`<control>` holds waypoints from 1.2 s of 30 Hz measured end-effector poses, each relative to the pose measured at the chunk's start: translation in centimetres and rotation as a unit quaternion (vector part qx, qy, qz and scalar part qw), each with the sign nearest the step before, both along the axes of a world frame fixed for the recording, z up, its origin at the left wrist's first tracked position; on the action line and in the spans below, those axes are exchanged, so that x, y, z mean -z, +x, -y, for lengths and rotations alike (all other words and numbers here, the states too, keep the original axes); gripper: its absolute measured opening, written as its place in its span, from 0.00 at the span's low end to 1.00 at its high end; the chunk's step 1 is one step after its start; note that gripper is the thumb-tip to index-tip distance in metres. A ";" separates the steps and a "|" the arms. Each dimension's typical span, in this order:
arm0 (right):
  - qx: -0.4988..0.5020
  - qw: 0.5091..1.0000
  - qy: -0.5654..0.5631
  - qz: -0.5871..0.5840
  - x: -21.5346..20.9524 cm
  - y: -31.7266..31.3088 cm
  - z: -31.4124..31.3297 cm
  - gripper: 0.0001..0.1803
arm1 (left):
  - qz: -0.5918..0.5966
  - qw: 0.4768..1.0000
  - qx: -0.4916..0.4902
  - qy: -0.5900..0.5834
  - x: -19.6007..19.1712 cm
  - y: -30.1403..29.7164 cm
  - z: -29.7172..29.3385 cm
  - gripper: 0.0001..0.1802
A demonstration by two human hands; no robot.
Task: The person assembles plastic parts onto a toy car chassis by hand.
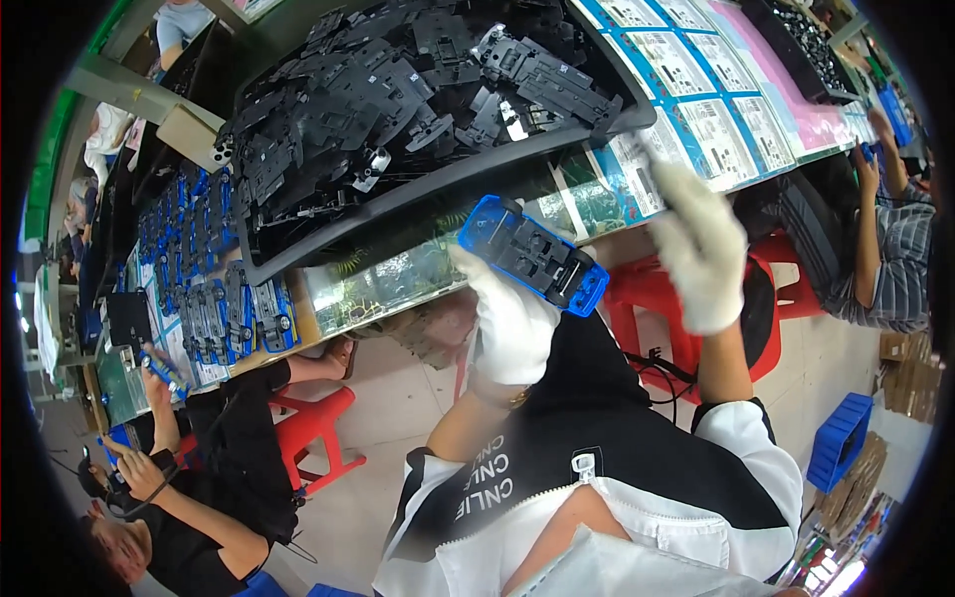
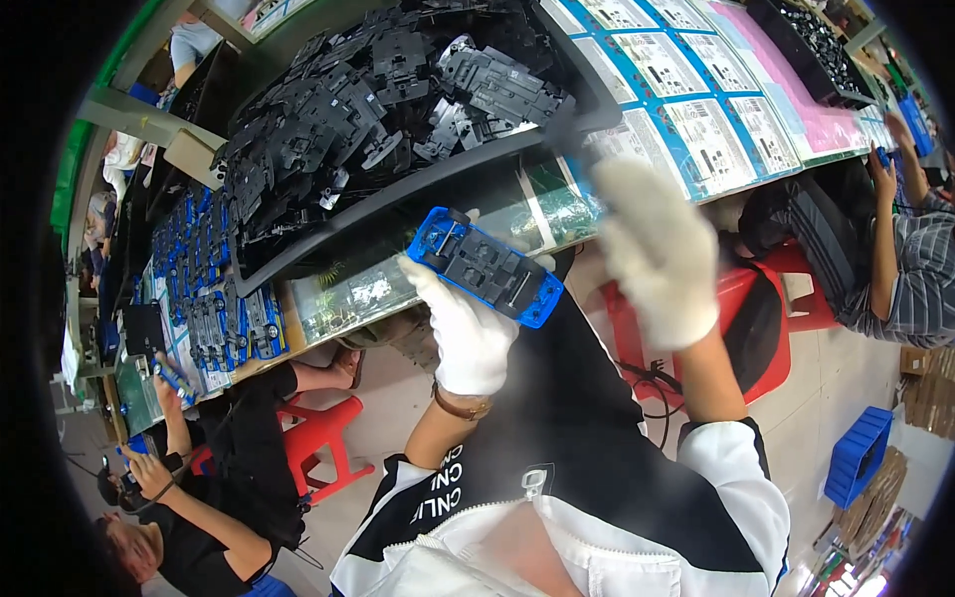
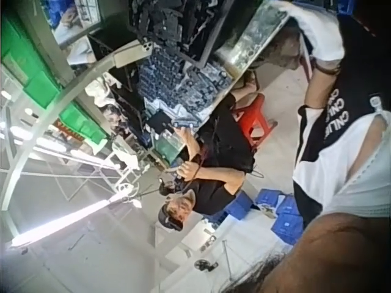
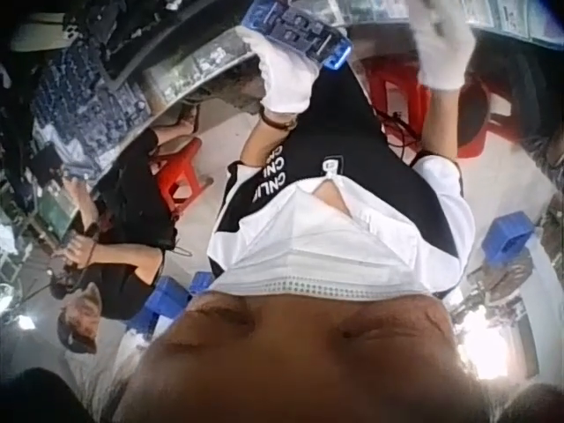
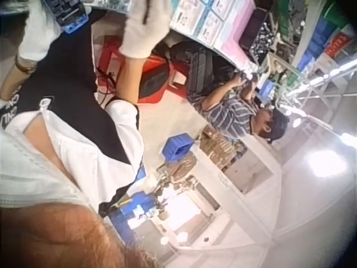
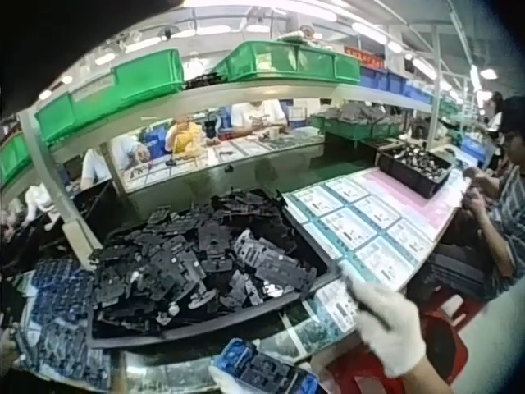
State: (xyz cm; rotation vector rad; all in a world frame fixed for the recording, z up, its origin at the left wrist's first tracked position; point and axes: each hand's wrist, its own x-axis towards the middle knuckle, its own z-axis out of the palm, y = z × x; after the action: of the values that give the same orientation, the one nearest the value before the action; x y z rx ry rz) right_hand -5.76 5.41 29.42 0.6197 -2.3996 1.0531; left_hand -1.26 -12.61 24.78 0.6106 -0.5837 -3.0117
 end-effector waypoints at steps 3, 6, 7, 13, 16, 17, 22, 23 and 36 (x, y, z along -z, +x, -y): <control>-0.055 0.998 0.010 -0.004 -0.9 1.6 3.2 0.24 | 0.000 1.000 -0.016 -0.022 0.0 -0.2 -0.5 0.45; -0.023 0.997 0.066 0.040 -0.6 1.1 4.1 0.22 | -0.009 1.000 0.003 -0.019 -0.5 0.1 -0.8 0.45; -0.032 0.995 0.085 0.047 0.2 1.2 4.3 0.20 | 0.005 0.998 -0.012 -0.063 -0.8 0.2 -0.8 0.45; -0.056 0.993 0.091 0.054 0.7 1.9 5.1 0.21 | -0.016 0.999 0.012 -0.027 0.3 0.7 0.0 0.42; -0.049 0.997 0.050 0.044 -0.4 2.1 5.3 0.22 | -0.033 0.998 0.014 -0.058 0.7 0.7 0.2 0.43; -0.050 0.997 0.048 0.032 -0.5 2.4 5.3 0.22 | -0.049 0.996 0.020 -0.071 0.6 0.5 0.3 0.44; -0.079 0.988 0.133 0.018 0.8 4.3 7.1 0.26 | -0.020 0.981 -0.044 -0.186 0.5 0.7 0.3 0.46; -0.080 0.986 0.140 0.029 1.0 4.4 7.4 0.27 | -0.019 0.981 -0.045 -0.185 0.3 0.7 0.3 0.46; -0.093 0.984 0.145 0.038 2.0 4.4 9.0 0.26 | -0.072 0.984 -0.026 -0.160 1.4 2.0 1.3 0.30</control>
State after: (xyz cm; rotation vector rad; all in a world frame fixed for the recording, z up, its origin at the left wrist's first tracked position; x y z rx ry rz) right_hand -1.33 -3.61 27.42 0.9335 -2.6267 0.8140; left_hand 0.77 -13.90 23.37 0.3794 -0.9941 -2.7919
